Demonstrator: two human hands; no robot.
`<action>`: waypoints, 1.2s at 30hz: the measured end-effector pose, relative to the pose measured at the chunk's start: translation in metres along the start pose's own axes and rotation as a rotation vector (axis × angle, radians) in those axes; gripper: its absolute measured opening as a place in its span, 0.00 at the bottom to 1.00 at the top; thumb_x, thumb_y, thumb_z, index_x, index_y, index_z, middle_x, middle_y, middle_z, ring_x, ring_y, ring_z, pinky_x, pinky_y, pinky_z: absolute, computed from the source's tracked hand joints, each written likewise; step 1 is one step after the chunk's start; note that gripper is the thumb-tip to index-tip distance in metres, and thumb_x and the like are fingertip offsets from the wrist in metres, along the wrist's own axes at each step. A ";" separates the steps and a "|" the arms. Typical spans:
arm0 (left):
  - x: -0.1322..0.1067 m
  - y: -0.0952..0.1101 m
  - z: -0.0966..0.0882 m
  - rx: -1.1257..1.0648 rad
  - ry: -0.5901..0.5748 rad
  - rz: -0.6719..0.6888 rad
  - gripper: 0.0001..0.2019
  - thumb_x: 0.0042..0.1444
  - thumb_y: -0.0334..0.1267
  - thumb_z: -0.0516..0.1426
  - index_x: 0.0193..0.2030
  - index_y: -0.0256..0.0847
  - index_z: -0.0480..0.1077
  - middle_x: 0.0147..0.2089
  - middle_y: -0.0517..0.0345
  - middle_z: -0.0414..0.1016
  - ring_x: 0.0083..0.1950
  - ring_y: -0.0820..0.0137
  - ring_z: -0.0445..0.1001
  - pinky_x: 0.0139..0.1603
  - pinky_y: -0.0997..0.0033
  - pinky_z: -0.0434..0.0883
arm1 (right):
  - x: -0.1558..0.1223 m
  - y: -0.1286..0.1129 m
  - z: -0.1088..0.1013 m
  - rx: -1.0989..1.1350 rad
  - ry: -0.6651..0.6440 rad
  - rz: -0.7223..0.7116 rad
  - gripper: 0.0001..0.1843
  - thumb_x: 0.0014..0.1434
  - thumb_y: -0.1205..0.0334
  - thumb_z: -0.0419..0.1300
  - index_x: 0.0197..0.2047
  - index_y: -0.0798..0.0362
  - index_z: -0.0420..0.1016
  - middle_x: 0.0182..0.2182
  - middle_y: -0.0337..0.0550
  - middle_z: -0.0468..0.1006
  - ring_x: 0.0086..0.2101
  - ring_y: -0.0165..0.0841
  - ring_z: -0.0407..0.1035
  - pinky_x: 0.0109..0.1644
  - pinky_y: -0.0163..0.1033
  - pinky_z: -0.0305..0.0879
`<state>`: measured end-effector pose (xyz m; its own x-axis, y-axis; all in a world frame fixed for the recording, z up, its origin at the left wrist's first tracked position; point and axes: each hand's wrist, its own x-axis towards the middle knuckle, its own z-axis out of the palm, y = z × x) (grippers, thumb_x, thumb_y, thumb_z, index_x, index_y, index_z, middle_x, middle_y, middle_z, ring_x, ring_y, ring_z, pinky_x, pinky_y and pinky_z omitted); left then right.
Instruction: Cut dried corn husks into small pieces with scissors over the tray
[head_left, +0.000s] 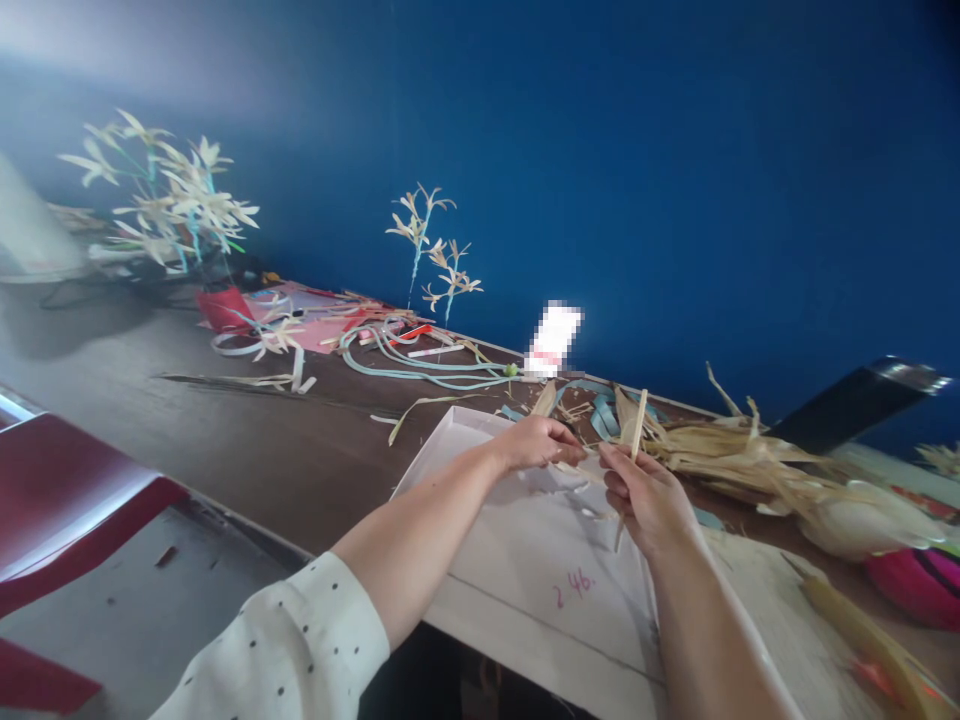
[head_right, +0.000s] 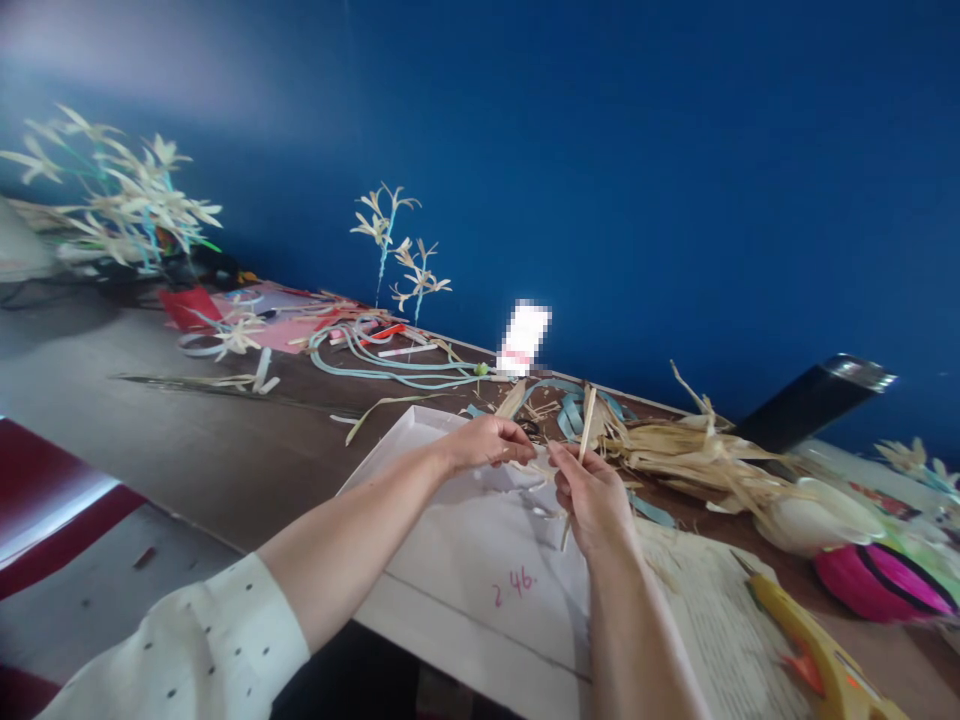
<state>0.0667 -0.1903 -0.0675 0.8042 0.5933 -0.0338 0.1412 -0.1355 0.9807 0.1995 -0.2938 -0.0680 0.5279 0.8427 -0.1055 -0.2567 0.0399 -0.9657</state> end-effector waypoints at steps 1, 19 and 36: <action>0.000 0.000 -0.002 0.036 0.008 -0.001 0.19 0.45 0.49 0.60 0.38 0.35 0.74 0.33 0.54 0.75 0.29 0.77 0.65 0.28 0.77 0.60 | 0.001 0.001 0.000 -0.013 0.009 0.000 0.20 0.36 0.55 0.72 0.29 0.56 0.71 0.21 0.34 0.66 0.15 0.17 0.48 0.14 0.25 0.38; -0.006 0.003 0.000 0.874 0.070 0.101 0.12 0.52 0.40 0.52 0.39 0.45 0.75 0.44 0.57 0.74 0.44 0.68 0.71 0.41 0.74 0.66 | 0.020 -0.011 -0.042 -0.939 0.653 -0.413 0.24 0.55 0.58 0.48 0.50 0.57 0.74 0.39 0.51 0.77 0.40 0.43 0.69 0.42 0.42 0.61; -0.003 -0.009 0.011 1.010 0.084 0.184 0.10 0.49 0.34 0.53 0.34 0.41 0.75 0.40 0.50 0.74 0.41 0.63 0.73 0.38 0.69 0.68 | 0.014 0.000 -0.030 -1.389 0.339 -0.372 0.27 0.54 0.69 0.47 0.56 0.49 0.70 0.44 0.50 0.72 0.45 0.41 0.66 0.46 0.41 0.59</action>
<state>0.0698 -0.1998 -0.0784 0.8252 0.5441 0.1519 0.4704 -0.8108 0.3483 0.2309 -0.2980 -0.0767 0.5981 0.7290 0.3328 0.7931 -0.4787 -0.3766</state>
